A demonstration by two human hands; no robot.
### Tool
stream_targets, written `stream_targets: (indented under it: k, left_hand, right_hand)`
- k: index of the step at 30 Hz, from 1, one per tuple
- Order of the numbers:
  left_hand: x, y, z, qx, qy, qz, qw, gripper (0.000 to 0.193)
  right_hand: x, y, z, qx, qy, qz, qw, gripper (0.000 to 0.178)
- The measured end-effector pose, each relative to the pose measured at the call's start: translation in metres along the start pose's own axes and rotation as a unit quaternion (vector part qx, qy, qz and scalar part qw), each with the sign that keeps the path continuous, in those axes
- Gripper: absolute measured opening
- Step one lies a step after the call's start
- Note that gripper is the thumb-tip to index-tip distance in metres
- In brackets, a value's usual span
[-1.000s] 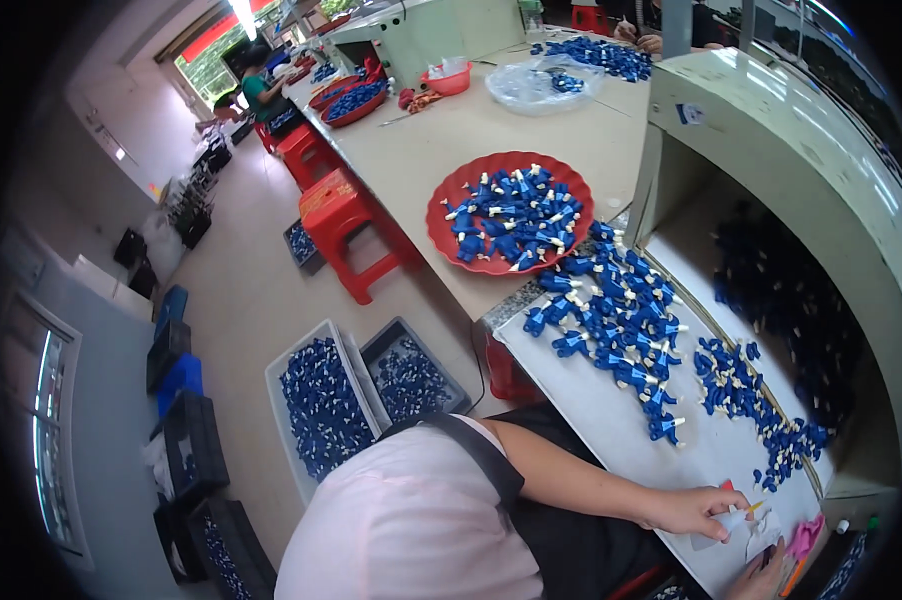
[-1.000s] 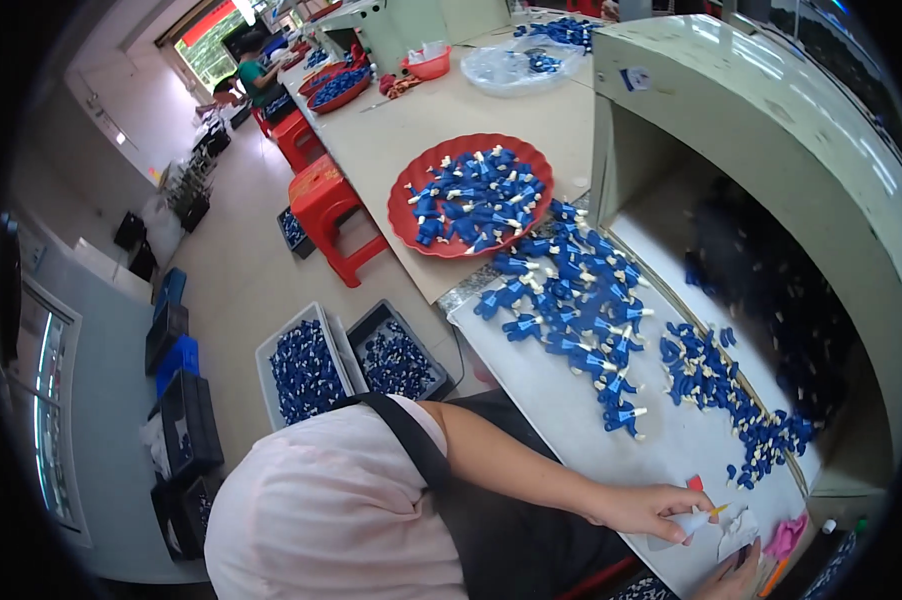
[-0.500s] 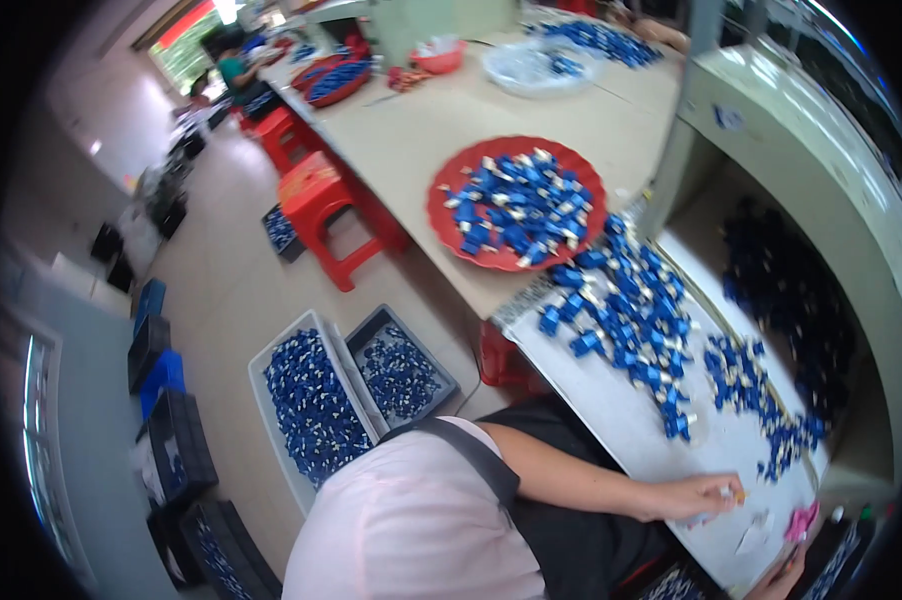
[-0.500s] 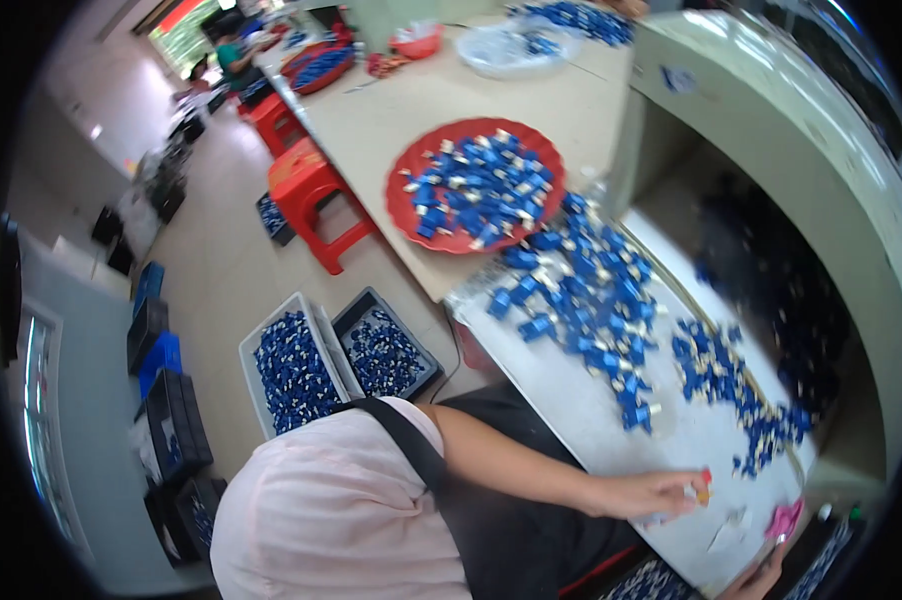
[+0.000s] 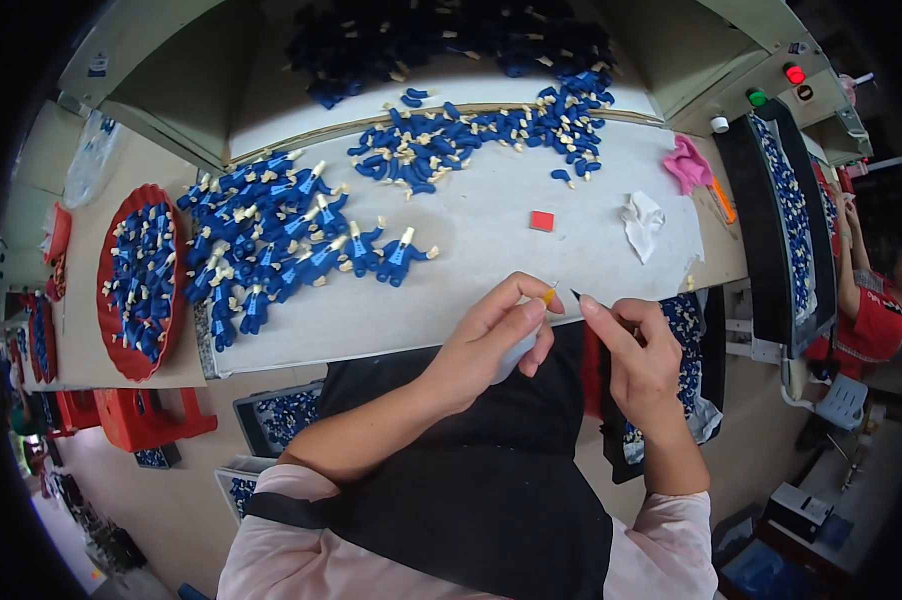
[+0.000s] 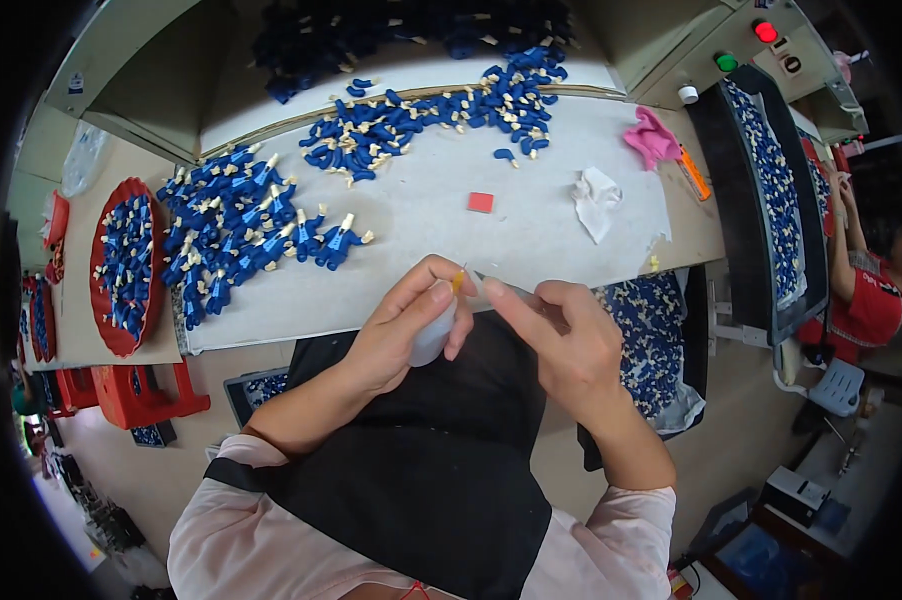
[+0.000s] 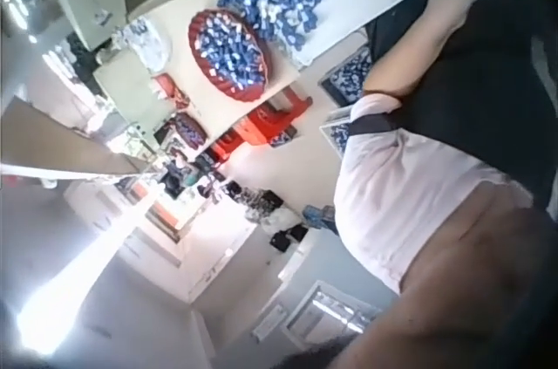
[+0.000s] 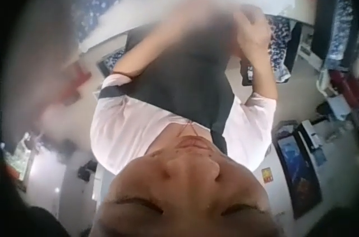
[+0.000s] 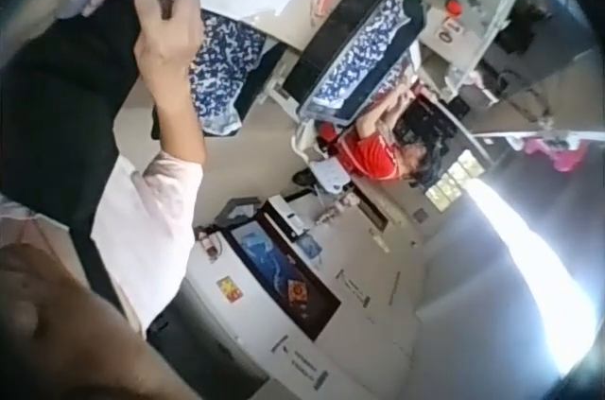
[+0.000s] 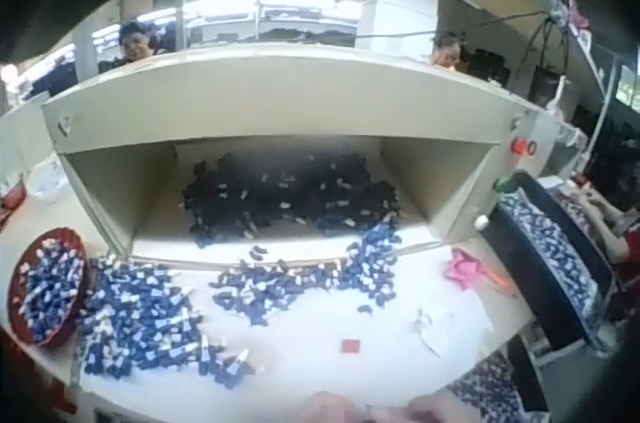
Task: The person applies glue from a bottle to small blue plastic bodies, then attaches white plastic heads to them by hand.
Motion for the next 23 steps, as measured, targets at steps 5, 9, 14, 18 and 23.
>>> stream_targets:
  k: [5, 9, 14, 18, 23]
  left_hand:
    - [-0.004, 0.005, 0.004, -0.018, 0.002, -0.001, 1.000, 0.022]
    - [-0.005, 0.003, 0.006, -0.012, -0.013, 0.004, 1.000, 0.023]
    - [-0.005, 0.003, 0.006, -0.016, -0.020, -0.005, 1.000, 0.021]
    - [-0.003, 0.002, 0.006, -0.022, -0.041, -0.004, 0.999, 0.021]
    - [-0.003, 0.001, 0.008, -0.029, -0.050, 0.004, 0.998, 0.021]
  right_hand:
    - [-0.006, 0.008, -0.002, -0.042, -0.026, 0.001, 0.999, 0.052]
    - [-0.005, 0.008, 0.000, -0.100, -0.045, -0.012, 0.994, 0.054]
    - [-0.011, 0.013, -0.001, -0.087, -0.038, -0.030, 0.995, 0.058]
    - [-0.010, 0.012, -0.004, -0.122, -0.053, -0.036, 0.991, 0.058]
    - [-0.018, 0.016, 0.000, -0.111, -0.047, -0.042, 0.992, 0.060]
Point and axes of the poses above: each hand's wrist, its own x-axis towards the middle knuckle, its own y-axis out of the palm, z = x × y, the point moved 4 cm from there along x, towards the middle knuckle, and after that the axes turned 10 degrees about y, right-handed, at the moved point
